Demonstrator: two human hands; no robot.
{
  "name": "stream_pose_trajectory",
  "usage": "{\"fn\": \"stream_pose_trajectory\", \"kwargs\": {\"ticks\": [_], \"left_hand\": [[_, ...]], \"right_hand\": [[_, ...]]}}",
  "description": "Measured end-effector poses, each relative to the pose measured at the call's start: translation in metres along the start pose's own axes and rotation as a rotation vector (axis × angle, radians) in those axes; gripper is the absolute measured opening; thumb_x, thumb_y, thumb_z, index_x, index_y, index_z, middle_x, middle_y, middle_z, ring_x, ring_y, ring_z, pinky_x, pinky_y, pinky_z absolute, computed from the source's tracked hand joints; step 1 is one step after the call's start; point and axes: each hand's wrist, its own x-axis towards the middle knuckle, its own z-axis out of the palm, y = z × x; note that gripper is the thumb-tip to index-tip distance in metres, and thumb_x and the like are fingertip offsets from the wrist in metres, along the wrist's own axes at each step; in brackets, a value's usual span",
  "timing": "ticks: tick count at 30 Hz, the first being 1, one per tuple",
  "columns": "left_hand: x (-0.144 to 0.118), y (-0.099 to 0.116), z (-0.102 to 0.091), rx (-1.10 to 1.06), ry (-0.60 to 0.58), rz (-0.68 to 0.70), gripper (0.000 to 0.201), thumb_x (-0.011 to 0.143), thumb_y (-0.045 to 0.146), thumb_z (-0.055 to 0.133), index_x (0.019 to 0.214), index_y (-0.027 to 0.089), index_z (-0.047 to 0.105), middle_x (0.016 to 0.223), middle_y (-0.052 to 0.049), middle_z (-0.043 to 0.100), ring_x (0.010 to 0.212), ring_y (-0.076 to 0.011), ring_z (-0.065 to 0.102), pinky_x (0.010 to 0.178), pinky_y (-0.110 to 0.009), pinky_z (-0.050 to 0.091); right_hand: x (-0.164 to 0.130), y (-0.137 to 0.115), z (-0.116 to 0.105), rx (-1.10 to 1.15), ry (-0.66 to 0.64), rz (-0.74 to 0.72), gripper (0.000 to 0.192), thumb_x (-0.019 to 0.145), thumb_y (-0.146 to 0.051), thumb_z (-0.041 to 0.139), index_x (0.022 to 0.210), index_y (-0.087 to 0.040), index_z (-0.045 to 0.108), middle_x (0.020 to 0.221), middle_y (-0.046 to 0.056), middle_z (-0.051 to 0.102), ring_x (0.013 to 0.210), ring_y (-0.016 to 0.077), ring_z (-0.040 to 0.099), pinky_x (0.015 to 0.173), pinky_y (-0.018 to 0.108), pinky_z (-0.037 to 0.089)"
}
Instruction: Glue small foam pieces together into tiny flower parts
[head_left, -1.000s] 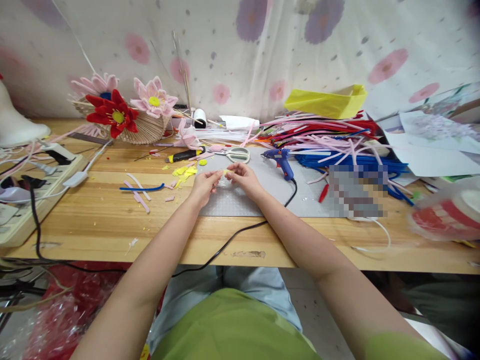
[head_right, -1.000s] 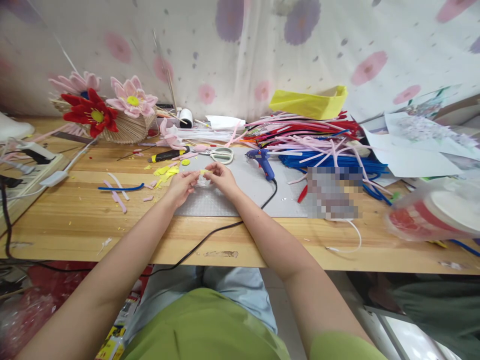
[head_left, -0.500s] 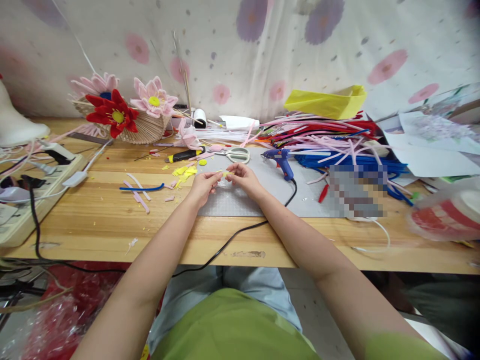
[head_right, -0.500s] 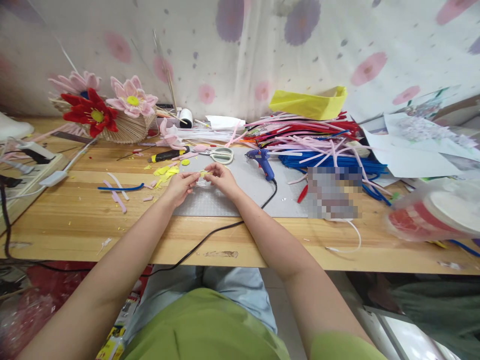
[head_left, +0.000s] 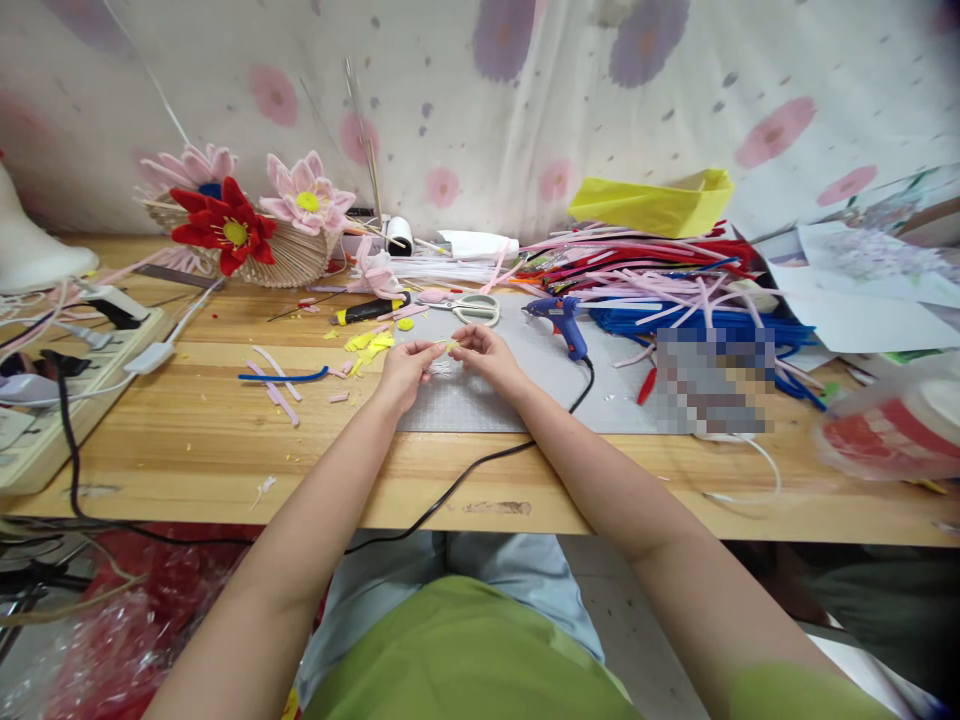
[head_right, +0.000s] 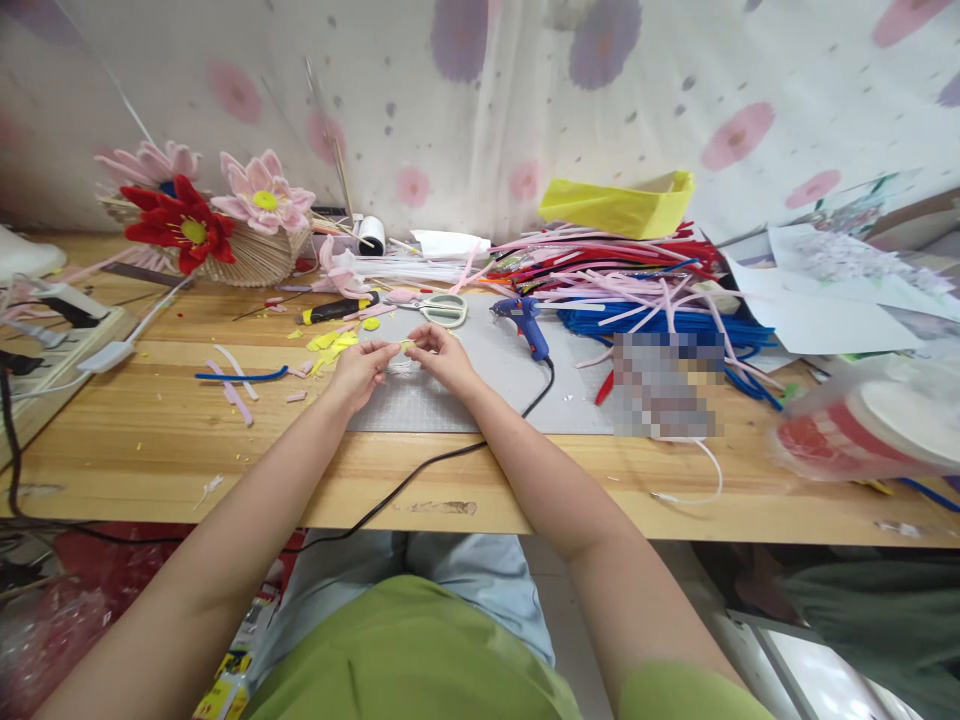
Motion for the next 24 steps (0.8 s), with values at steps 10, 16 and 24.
{"fn": "stream_pose_trajectory", "kwargs": {"ticks": [10,16,24], "left_hand": [[-0.002,0.001,0.009,-0.159,-0.006,-0.018,0.031,0.047,0.010,0.077,0.054,0.014,0.046,0.053,0.005,0.049,0.045,-0.0009,0.036,0.038,-0.014,0.021],[-0.001,-0.004,0.006,-0.115,-0.059,-0.026,0.029,0.053,0.017,0.078,0.056,0.014,0.049,0.049,0.007,0.043,0.043,-0.0010,0.031,0.037,-0.014,0.021],[0.000,-0.007,0.005,-0.011,-0.061,0.023,0.029,0.054,0.032,0.078,0.071,0.012,0.066,0.058,0.003,0.052,0.047,-0.0030,0.037,0.037,-0.017,0.024]], "right_hand": [[0.003,0.008,0.007,0.086,-0.050,0.023,0.054,0.054,-0.035,0.076,0.097,-0.023,0.045,0.071,-0.006,0.061,0.066,0.0109,0.057,0.065,0.026,0.045],[0.004,0.008,0.005,0.102,0.007,0.043,0.052,0.053,-0.034,0.075,0.094,-0.023,0.045,0.066,-0.008,0.060,0.060,0.0089,0.054,0.063,0.025,0.043],[0.003,0.007,0.001,0.095,0.039,0.078,0.050,0.052,-0.035,0.075,0.091,-0.022,0.045,0.068,-0.006,0.062,0.062,0.0091,0.056,0.061,0.023,0.042]]}}
